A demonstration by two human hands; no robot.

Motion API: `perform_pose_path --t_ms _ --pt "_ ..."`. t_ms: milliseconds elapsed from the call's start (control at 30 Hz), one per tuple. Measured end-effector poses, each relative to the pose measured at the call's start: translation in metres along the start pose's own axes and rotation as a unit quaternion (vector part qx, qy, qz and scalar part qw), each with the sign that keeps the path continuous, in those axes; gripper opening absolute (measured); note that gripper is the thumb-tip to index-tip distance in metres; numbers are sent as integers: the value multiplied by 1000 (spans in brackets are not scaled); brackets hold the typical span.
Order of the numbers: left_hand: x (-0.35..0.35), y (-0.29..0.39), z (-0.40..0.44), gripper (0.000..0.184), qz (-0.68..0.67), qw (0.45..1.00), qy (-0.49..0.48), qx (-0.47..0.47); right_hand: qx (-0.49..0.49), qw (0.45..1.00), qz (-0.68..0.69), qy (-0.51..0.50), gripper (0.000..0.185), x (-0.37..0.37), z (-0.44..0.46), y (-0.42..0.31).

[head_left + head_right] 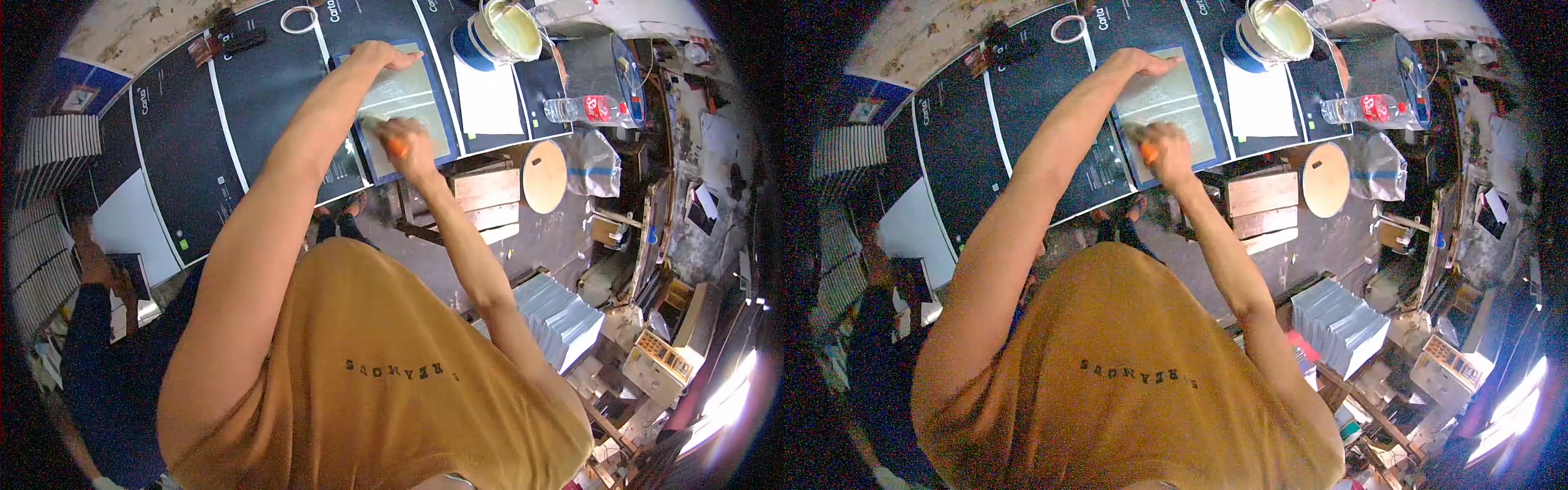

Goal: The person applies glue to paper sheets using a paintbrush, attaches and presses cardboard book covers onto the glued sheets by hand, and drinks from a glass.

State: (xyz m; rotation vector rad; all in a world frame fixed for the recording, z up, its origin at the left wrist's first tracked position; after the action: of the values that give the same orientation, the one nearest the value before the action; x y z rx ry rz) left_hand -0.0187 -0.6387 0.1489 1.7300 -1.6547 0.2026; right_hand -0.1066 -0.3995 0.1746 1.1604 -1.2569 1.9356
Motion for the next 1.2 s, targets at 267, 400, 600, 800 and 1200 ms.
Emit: perform_pose_path --t_ms 267,400,600,800,1200 --pt "-5 -6 5 90 -10 1000 -5 -7 95 981 -36 -167 29 70 -83 -33" --pt "-6 1 8 89 -4 1000 -7 -9 100 993 -43 -55 26 74 -22 19" --pt "-9 -3 8 87 -3 1000 -14 -5 156 949 -10 -275 21 91 -69 26" --pt "-5 -3 15 87 -24 1000 -8 -1 219 968 -83 -95 24 122 -16 31" --pt "-6 -10 -1 90 -69 997 20 14 126 952 -4 -279 21 132 -63 101"
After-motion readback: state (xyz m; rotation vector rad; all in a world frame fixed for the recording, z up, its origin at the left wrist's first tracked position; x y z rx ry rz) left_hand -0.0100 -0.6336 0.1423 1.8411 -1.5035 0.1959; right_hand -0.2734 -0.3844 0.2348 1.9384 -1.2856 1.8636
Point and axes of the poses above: each hand's wrist, its own z-axis towards the middle knuckle, its own x-axis out of the back of the hand, y = z × x, the point moved 1 cm from there along z, towards the middle knuckle, and after that the axes turned 5 degrees about x, right-handed, at the moved point
